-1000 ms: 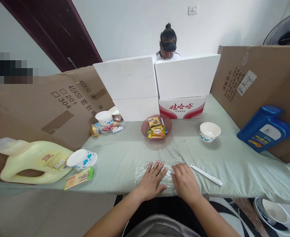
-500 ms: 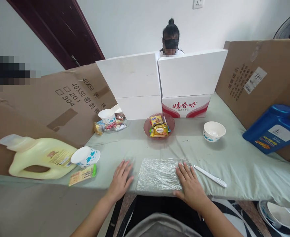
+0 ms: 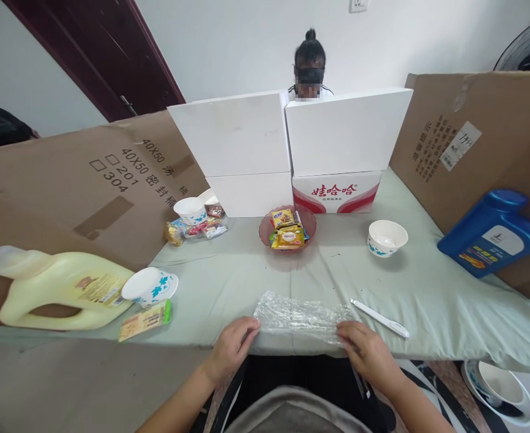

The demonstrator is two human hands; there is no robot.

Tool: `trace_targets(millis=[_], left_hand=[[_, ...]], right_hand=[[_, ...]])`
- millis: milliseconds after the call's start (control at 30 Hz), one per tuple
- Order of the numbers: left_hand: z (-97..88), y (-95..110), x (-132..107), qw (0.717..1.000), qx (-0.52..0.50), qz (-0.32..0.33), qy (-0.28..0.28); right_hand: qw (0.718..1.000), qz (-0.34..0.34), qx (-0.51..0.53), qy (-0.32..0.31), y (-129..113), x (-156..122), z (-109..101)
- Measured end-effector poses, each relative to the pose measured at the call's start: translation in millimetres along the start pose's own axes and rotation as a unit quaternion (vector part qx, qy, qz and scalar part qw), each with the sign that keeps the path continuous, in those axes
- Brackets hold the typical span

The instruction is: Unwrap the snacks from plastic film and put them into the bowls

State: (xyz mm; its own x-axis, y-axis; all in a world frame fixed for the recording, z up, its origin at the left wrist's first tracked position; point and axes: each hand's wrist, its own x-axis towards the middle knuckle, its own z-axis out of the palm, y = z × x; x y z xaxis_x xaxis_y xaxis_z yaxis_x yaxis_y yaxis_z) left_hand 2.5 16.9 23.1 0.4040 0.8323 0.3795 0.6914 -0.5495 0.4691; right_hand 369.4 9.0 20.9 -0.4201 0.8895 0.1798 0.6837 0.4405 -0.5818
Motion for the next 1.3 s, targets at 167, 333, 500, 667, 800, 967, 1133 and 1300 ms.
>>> trace_targets(millis=[167, 333, 500, 667, 800, 967, 1133, 1300], left_hand=[[19.4, -6, 35, 0.991, 0.127, -0.05, -0.014], [37.3, -11, 52, 0.977, 0.203, -0.06, -0.034], [44.2, -11, 55, 0.968, 0.233, -0.089, -0.03], [32.0, -16, 62, 0.943, 0.292, -0.162, 0.017], [25.9, 4, 61, 0.961, 0.231, -0.114, 0.101], [54.5, 41, 51, 0.984, 0.14, 0.077, -0.078], [54.1, 13, 41, 0.971, 0.186, 0.027, -0.145], [39.0, 5, 34, 0.975, 0.201, -0.005, -0.099]], right_hand=[[0.985, 0.156, 0.0, 0.077, 5, 19, 8], [0.966, 0.196, -0.128, 0.111, 5, 19, 24], [0.946, 0.174, -0.243, 0.124, 6, 14, 34], [0.934, 0.148, -0.283, 0.159, 5, 13, 27], [0.941, 0.043, -0.267, 0.206, -15, 19, 20], [0.958, -0.114, -0.26, 0.047, -37, 38, 39], [0.955, -0.081, -0.287, 0.002, -14, 19, 42], [0.948, -0.084, -0.304, 0.035, 16, -29, 22]])
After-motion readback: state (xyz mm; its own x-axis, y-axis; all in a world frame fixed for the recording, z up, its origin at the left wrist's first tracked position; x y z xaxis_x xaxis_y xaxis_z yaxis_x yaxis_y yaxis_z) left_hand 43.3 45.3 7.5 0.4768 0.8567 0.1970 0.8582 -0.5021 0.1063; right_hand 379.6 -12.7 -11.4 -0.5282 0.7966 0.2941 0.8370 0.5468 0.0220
